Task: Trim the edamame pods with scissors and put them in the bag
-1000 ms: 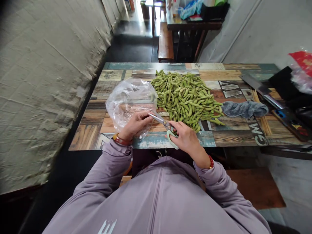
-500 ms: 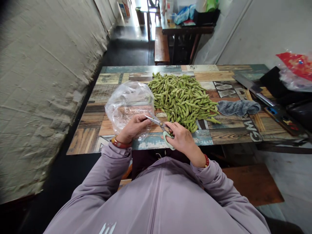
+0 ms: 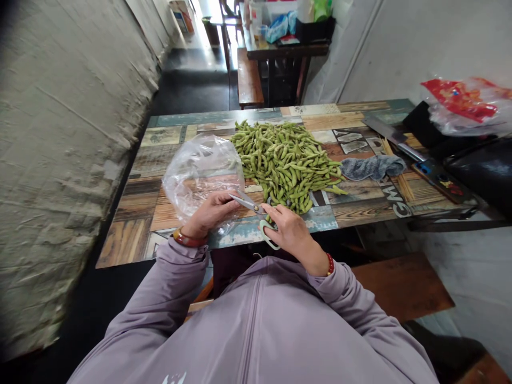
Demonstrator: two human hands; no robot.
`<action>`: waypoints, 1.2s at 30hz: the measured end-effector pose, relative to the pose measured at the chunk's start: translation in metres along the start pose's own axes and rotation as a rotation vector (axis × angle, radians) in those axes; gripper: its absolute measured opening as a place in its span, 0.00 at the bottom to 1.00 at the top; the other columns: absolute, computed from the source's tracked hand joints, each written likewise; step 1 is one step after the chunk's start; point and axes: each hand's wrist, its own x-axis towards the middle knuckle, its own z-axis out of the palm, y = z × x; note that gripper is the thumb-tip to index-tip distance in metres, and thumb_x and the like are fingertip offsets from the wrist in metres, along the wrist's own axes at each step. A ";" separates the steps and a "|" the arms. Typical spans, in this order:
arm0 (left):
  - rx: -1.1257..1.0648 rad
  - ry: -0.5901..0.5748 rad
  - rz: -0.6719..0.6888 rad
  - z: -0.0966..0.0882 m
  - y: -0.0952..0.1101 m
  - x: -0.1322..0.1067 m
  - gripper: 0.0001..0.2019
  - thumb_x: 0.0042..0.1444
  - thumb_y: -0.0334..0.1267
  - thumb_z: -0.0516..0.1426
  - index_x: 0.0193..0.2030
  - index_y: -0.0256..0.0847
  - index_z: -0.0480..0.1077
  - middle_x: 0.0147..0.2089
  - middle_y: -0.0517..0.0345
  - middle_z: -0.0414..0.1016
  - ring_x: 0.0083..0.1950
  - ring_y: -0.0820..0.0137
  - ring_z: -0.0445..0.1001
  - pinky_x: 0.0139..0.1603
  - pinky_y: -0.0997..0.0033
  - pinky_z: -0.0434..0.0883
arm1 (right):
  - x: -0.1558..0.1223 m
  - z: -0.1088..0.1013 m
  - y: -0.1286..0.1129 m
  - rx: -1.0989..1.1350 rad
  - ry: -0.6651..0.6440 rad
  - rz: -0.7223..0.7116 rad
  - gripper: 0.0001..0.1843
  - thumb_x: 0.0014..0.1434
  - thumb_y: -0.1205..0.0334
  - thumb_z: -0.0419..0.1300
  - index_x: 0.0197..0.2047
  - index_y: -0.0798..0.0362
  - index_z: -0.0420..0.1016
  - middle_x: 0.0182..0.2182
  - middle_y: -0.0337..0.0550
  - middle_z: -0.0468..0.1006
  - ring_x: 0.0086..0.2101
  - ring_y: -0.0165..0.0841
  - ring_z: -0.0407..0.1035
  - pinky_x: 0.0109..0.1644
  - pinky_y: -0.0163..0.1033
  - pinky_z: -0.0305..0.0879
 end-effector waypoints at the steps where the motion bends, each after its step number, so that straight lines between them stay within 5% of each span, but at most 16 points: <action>1: -0.002 -0.002 0.002 0.000 0.000 0.000 0.18 0.60 0.51 0.59 0.40 0.36 0.80 0.40 0.48 0.79 0.42 0.64 0.74 0.48 0.65 0.71 | -0.001 0.000 0.001 -0.006 0.004 -0.002 0.28 0.60 0.65 0.59 0.64 0.50 0.68 0.41 0.46 0.76 0.36 0.37 0.73 0.42 0.41 0.73; 15: -0.188 0.027 -0.063 0.001 -0.006 0.001 0.13 0.57 0.46 0.63 0.39 0.37 0.79 0.40 0.51 0.79 0.42 0.67 0.75 0.46 0.69 0.70 | 0.012 0.006 -0.001 -0.100 0.019 -0.002 0.29 0.58 0.60 0.64 0.63 0.49 0.68 0.44 0.48 0.76 0.43 0.42 0.73 0.49 0.45 0.72; 36: -0.098 0.021 -0.072 0.003 -0.001 0.004 0.12 0.58 0.45 0.62 0.40 0.38 0.81 0.38 0.52 0.81 0.41 0.66 0.76 0.45 0.69 0.70 | 0.007 0.004 0.004 -0.076 0.038 0.002 0.28 0.60 0.65 0.61 0.63 0.56 0.70 0.40 0.48 0.78 0.39 0.38 0.75 0.46 0.41 0.73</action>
